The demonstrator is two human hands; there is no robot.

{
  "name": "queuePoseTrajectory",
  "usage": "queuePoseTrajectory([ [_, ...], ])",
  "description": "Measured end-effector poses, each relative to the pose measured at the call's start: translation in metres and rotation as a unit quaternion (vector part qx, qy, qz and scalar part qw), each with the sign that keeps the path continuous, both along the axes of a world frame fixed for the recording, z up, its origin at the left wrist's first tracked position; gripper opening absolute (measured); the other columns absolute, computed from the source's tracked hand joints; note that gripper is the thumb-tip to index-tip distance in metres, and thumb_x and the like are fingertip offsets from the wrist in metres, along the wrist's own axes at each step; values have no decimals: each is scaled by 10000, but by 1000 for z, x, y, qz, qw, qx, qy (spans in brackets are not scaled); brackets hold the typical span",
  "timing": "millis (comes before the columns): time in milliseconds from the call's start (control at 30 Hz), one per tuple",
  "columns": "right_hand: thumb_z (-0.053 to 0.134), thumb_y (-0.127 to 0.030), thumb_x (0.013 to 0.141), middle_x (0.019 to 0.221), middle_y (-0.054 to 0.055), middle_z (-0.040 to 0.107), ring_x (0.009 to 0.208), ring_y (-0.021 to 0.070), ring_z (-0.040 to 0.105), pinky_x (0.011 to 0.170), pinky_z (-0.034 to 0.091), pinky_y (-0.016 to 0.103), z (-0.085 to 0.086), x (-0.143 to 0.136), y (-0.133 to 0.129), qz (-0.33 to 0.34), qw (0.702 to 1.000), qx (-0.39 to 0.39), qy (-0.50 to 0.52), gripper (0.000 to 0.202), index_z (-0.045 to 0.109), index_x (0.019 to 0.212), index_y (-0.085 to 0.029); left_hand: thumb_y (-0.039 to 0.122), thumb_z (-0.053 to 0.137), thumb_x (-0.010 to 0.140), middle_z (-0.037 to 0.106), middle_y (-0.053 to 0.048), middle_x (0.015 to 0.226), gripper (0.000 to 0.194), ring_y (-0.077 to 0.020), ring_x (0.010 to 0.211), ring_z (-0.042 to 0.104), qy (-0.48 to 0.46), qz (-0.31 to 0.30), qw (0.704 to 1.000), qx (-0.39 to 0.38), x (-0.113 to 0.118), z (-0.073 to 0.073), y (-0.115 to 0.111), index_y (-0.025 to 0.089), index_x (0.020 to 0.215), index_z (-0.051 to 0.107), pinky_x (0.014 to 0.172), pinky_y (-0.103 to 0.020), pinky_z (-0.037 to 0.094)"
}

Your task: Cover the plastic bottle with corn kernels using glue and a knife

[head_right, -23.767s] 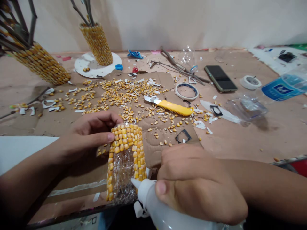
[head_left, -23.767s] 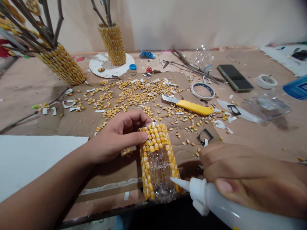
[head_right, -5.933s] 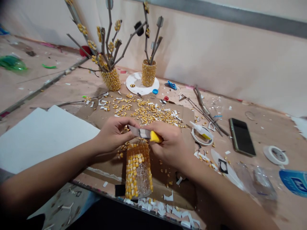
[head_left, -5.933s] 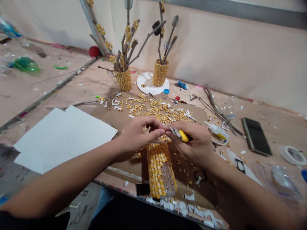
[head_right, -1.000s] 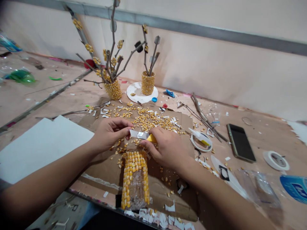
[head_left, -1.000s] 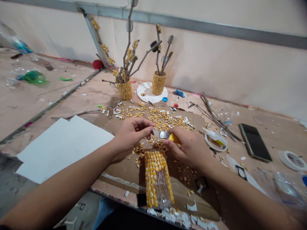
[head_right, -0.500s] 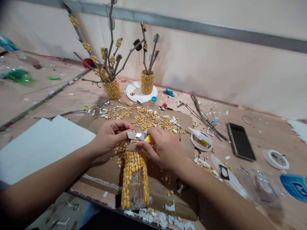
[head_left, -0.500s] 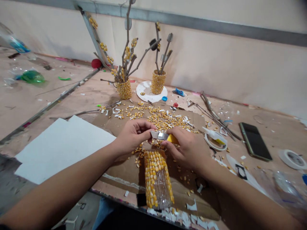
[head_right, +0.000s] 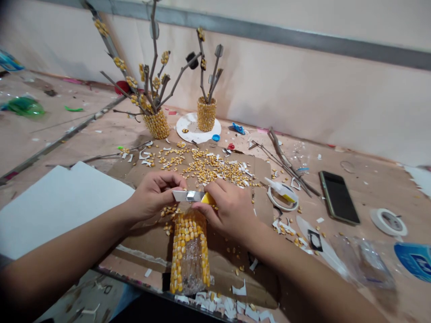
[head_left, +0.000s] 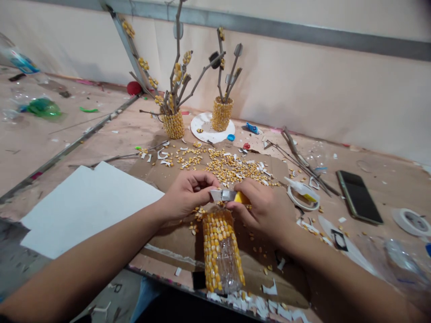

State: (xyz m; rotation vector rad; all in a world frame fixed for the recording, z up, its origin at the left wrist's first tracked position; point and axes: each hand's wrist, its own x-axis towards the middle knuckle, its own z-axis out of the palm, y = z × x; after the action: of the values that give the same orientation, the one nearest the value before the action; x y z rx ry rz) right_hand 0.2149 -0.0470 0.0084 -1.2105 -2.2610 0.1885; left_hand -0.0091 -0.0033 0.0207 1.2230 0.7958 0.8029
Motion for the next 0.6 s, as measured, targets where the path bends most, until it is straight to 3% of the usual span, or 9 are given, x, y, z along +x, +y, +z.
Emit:
queuePoseTrajectory([
  [133,435,-576,1109,806,58,675,685,190,597,620,363,301,-2,3,2,-16,1000,-27,1,476,657,931,-195,559,921,742,626,4,657,472,-88,566,486,-3,-4,1000,0,-3,-3,0,135,752,713,550,-218,372],
  [267,433,-565,1105,703,8,624,631,191,558,589,336,301,-11,22,22,-125,982,-111,89,432,611,901,-228,525,909,761,604,11,625,436,-90,542,485,-19,-25,999,-2,-7,-7,2,139,760,705,538,-223,378],
  [367,513,-588,1059,664,-9,568,607,196,517,582,337,316,-15,32,32,-172,971,-107,127,402,585,881,-235,520,914,751,607,16,618,432,-86,528,490,4,-11,1000,8,-8,-7,5,142,770,706,525,-217,387],
  [433,616,-531,1018,691,-21,574,600,183,519,579,368,312,-11,29,29,-140,971,-118,151,306,606,954,-232,511,917,745,615,15,617,424,-87,533,503,25,-5,1000,16,-7,-6,7,141,767,711,532,-215,405],
  [533,685,-318,971,803,-9,656,664,171,591,635,457,306,-2,14,14,-30,977,-98,185,126,639,1052,-234,477,904,764,656,-7,643,383,-104,582,554,48,-15,998,32,-4,-7,7,136,762,729,580,-223,448],
  [600,650,-199,945,919,31,715,778,184,666,701,519,315,4,5,6,46,981,-56,182,168,671,1108,-235,453,885,795,705,-31,705,341,-121,634,595,55,-32,997,43,-2,-8,5,136,795,757,625,-235,475],
])
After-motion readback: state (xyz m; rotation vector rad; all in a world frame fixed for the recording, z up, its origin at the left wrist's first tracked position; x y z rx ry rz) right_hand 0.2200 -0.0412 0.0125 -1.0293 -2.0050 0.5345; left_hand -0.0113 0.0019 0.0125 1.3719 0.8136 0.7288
